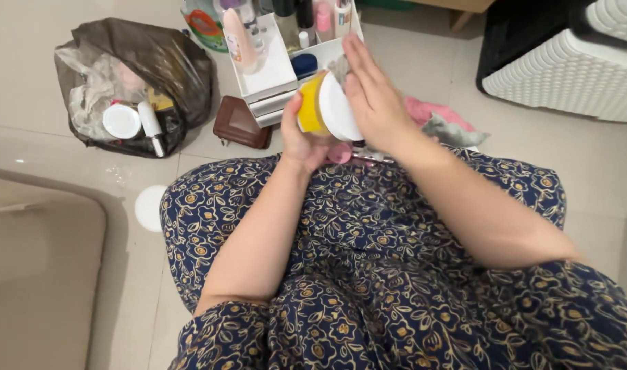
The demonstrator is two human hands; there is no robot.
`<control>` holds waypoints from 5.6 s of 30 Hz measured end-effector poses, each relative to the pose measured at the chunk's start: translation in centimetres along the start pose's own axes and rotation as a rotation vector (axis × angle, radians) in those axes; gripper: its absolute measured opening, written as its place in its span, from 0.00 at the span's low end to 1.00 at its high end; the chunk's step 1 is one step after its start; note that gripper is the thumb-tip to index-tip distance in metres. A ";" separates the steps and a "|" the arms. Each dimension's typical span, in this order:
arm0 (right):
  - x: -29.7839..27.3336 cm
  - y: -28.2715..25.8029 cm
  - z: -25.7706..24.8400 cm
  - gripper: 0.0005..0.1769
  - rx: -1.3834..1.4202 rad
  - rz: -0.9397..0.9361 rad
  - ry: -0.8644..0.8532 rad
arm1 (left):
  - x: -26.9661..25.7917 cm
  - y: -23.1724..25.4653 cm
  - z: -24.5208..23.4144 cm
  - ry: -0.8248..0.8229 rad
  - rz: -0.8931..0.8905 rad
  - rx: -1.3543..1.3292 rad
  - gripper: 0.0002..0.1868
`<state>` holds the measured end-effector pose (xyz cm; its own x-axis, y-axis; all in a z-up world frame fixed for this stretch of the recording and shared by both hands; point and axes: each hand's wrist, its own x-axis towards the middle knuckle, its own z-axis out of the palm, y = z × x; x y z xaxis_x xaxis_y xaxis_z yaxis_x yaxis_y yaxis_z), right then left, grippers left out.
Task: Organizing and cleaning cosmetic products and a plastic storage bin on the floor.
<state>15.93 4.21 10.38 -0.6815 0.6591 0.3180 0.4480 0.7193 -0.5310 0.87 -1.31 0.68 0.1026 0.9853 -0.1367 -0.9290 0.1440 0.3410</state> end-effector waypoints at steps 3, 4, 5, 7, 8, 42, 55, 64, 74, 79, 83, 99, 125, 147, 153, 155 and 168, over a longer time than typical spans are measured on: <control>-0.8 -0.3 1.8 0.30 0.180 0.202 0.080 | 0.2 0.4 0.4 -0.034 0.270 0.043 0.37; -1.6 -1.1 2.3 0.32 0.318 0.495 0.057 | 0.1 0.6 0.7 -0.039 0.379 0.075 0.38; -2.4 -1.8 2.9 0.33 0.457 0.786 0.025 | 0.0 0.9 0.9 -0.044 0.488 0.107 0.40; -4.2 -1.2 3.7 0.31 0.569 0.641 0.121 | 0.4 0.7 0.3 -0.006 0.542 0.165 0.40; -4.9 -0.8 4.2 0.29 0.678 0.486 0.214 | 0.6 0.9 0.0 0.028 0.599 0.226 0.40; -3.0 0.4 -3.4 0.30 0.353 -0.294 -0.153 | 0.0 0.8 -1.7 0.058 0.005 -0.185 0.45; -1.4 -1.5 -0.2 0.29 0.126 -0.157 0.096 | -0.3 0.9 -0.4 0.067 0.042 -0.117 0.47; -3.1 0.1 -2.1 0.34 0.573 0.005 0.049 | 0.0 1.3 -0.1 -0.005 0.066 -0.132 0.48; -1.4 -1.9 1.5 0.30 0.156 -0.051 0.188 | -0.8 -0.1 1.9 0.188 0.108 -0.213 0.47; -0.3 -2.3 0.4 0.23 0.198 -0.154 0.321 | -2.1 -1.3 6.3 0.119 0.246 -0.227 0.44; -0.3 -1.6 -0.2 0.21 -0.021 -0.320 0.330 | -2.9 -1.8 8.5 0.106 0.334 -0.203 0.40; -4.2 1.0 -3.1 0.37 0.784 0.094 0.350 | -5.2 -1.0 13.9 0.006 0.132 -0.148 0.46; -5.9 -4.3 -12.6 0.46 1.182 0.050 0.273 | -5.9 -3.1 16.4 0.283 0.922 1.106 0.17; -6.3 -4.6 -9.4 0.51 1.360 0.025 0.143 | -5.4 -1.5 20.4 -0.012 0.135 -0.114 0.50; -7.4 -5.1 -7.7 0.39 1.028 -0.093 0.208 | -6.1 -1.9 22.3 0.091 0.231 -0.091 0.50; -7.4 -6.1 -8.0 0.35 0.743 -0.089 0.195 | -6.3 -1.4 23.3 0.222 0.235 -0.149 0.47; -8.9 -6.8 -8.1 0.28 0.481 -0.071 0.254 | -7.4 -1.2 23.4 0.147 0.238 -0.153 0.47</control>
<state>23.59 -4.79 17.55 -0.5123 0.6877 0.5145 0.0499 0.6218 -0.7815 9.57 -6.66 23.03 -0.1666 0.9642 -0.2063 -0.9644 -0.1158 0.2377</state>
